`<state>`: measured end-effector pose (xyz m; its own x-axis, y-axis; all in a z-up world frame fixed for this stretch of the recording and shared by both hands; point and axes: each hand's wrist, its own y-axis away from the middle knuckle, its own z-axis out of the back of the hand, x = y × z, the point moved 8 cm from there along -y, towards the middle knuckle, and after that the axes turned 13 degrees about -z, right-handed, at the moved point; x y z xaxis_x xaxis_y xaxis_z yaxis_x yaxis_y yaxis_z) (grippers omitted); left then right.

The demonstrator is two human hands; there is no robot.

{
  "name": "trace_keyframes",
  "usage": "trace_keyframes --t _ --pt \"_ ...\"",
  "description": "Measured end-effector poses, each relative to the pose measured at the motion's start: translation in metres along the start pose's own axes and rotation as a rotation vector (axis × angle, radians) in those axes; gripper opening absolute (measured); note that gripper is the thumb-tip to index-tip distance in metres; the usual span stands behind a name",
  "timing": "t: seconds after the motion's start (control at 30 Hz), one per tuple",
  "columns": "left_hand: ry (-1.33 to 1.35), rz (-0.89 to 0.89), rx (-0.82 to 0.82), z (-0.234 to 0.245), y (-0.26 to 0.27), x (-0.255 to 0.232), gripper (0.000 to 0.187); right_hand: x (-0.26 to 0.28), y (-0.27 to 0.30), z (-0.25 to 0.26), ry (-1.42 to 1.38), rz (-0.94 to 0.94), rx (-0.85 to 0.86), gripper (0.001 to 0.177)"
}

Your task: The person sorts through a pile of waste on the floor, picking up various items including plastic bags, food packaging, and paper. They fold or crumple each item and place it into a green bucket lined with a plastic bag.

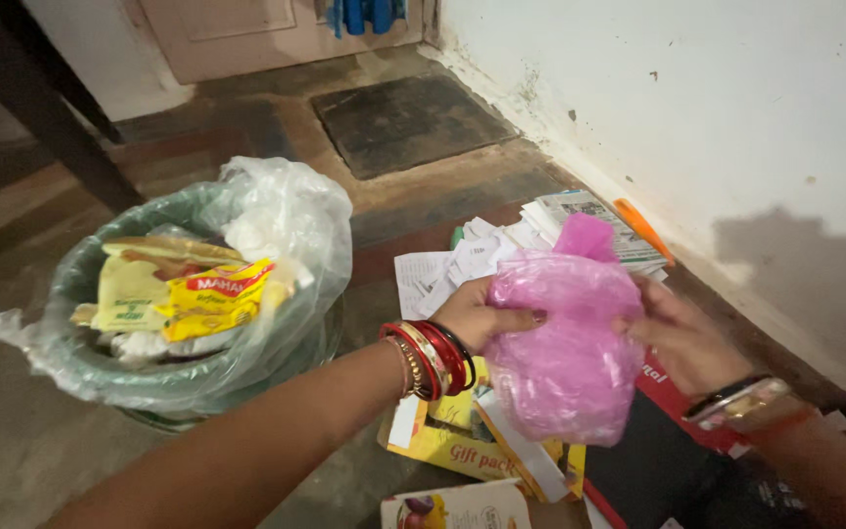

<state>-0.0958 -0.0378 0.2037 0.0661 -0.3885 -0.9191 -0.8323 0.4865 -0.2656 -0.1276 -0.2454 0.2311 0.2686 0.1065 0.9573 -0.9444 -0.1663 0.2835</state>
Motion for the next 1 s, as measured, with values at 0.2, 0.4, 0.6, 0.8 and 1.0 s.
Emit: trace_keyframes --t 0.2,0.4,0.6,0.8,1.0 --pt "-0.243 -0.099 -0.152 0.022 0.037 -0.037 0.030 -0.019 -0.008 0.000 0.375 -0.004 -0.099 0.036" --pt "-0.184 -0.119 -0.241 0.064 0.043 -0.052 0.027 -0.034 -0.025 0.040 0.286 -0.015 -0.132 0.023" --pt "-0.060 -0.108 -0.464 0.099 0.045 -0.064 0.029 -0.031 -0.021 0.022 0.302 -0.199 -0.079 0.021" --pt "-0.024 -0.048 -0.539 0.113 0.051 -0.066 0.023 -0.033 -0.034 0.003 0.071 -0.129 0.096 0.015" --pt "-0.151 -0.114 -0.489 0.142 0.048 -0.049 0.018 -0.005 -0.018 0.013 0.228 -0.181 -0.240 0.018"
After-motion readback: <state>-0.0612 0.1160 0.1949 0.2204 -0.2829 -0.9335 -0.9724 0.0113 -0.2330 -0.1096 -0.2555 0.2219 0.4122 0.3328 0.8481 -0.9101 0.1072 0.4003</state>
